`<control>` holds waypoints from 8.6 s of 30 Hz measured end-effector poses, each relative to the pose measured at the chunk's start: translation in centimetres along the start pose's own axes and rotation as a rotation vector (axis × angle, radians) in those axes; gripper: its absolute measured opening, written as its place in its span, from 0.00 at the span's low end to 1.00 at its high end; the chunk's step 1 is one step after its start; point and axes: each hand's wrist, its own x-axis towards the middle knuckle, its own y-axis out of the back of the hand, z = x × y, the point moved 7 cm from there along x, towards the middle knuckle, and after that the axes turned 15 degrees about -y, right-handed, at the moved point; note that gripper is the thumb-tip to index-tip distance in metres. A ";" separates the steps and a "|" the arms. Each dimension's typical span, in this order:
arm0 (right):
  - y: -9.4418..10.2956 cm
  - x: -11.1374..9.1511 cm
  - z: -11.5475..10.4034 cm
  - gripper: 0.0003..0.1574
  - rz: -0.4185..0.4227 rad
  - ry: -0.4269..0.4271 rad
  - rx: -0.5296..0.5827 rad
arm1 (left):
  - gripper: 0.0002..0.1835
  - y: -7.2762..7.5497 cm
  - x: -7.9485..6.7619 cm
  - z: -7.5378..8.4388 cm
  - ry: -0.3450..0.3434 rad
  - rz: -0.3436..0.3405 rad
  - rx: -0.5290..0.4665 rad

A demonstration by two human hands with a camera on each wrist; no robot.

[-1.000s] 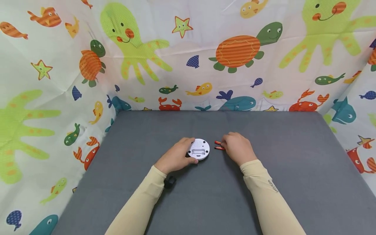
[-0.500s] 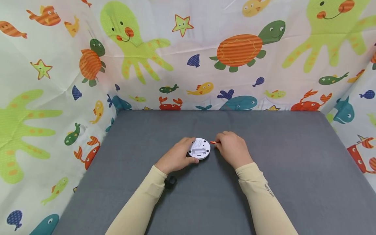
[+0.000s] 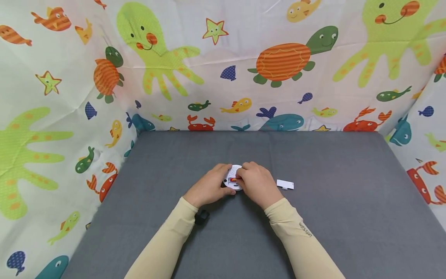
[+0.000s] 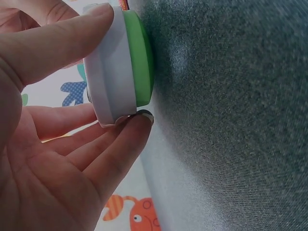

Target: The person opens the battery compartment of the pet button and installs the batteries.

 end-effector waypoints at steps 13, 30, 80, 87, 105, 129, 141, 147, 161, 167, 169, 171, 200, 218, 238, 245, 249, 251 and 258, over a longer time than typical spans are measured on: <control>0.2 0.1 -0.3 0.08 0.033 0.015 0.015 | 0.44 0.2 -0.2 -0.2 -0.019 0.008 -0.007; -1.3 0.6 4.5 0.11 -0.223 -0.455 0.349 | 0.46 0.0 0.2 -0.1 -0.011 -0.006 0.018; 1.2 0.4 3.0 0.03 -0.084 -0.227 0.090 | 0.47 -0.1 -0.1 -0.9 0.039 0.007 -0.002; 0.2 0.0 -0.5 0.05 -0.006 -0.072 0.124 | 0.45 0.1 -0.3 -0.7 0.007 0.030 -0.025; -1.3 -0.1 -0.1 0.05 0.024 -0.178 0.225 | 0.41 0.2 -0.2 -0.1 -0.045 0.030 0.037; -2.2 0.0 1.3 0.27 -0.075 -0.390 0.283 | 0.42 -0.1 0.0 0.9 -0.085 0.030 0.098; -1.8 -0.1 2.1 0.26 -0.127 -0.380 0.269 | 0.41 0.1 0.2 1.1 -0.069 0.033 0.085; 0.3 -1.5 4.3 0.21 -0.119 -0.323 0.158 | 0.45 0.0 0.1 0.4 -0.047 0.034 0.072; 3.7 -6.5 10.9 0.12 -0.060 -0.296 -0.023 | 0.47 -0.4 0.2 0.3 -0.001 0.007 0.055; 3.2 -6.4 11.3 0.10 -0.036 -0.266 -0.038 | 0.47 -0.5 0.1 0.1 0.003 0.006 0.054; 3.1 -6.3 11.4 0.10 -0.025 -0.264 -0.042 | 0.47 -0.5 0.1 0.0 0.003 0.007 0.053; 3.0 -6.1 11.4 0.09 -0.018 -0.262 -0.044 | 0.47 -0.5 0.2 0.0 0.002 0.010 0.051; 1.6 -1.2 -1.1 0.12 0.080 0.088 0.012 | 0.41 -0.3 0.5 0.8 -0.087 0.047 0.045; 0.6 -0.9 -0.7 0.10 0.051 0.034 0.022 | 0.42 -0.1 0.4 0.8 -0.082 0.051 0.062; -0.9 -0.3 2.6 0.22 -0.126 -0.350 0.263 | 0.47 -0.2 0.3 1.1 -0.070 0.032 0.135; -1.3 -0.3 3.1 0.26 -0.149 -0.358 0.300 | 0.46 -0.2 0.3 1.0 -0.082 0.030 0.099; -1.1 -0.3 3.4 0.42 -0.250 -0.335 0.309 | 0.49 -0.1 0.3 0.6 -0.064 0.015 0.038; -1.0 -0.3 3.6 0.51 -0.302 -0.336 0.307 | 0.51 0.0 0.2 0.5 -0.049 0.009 0.013; -1.1 -0.3 4.3 0.62 -0.348 -0.350 0.281 | 0.55 -0.1 0.0 -0.3 0.035 0.008 -0.012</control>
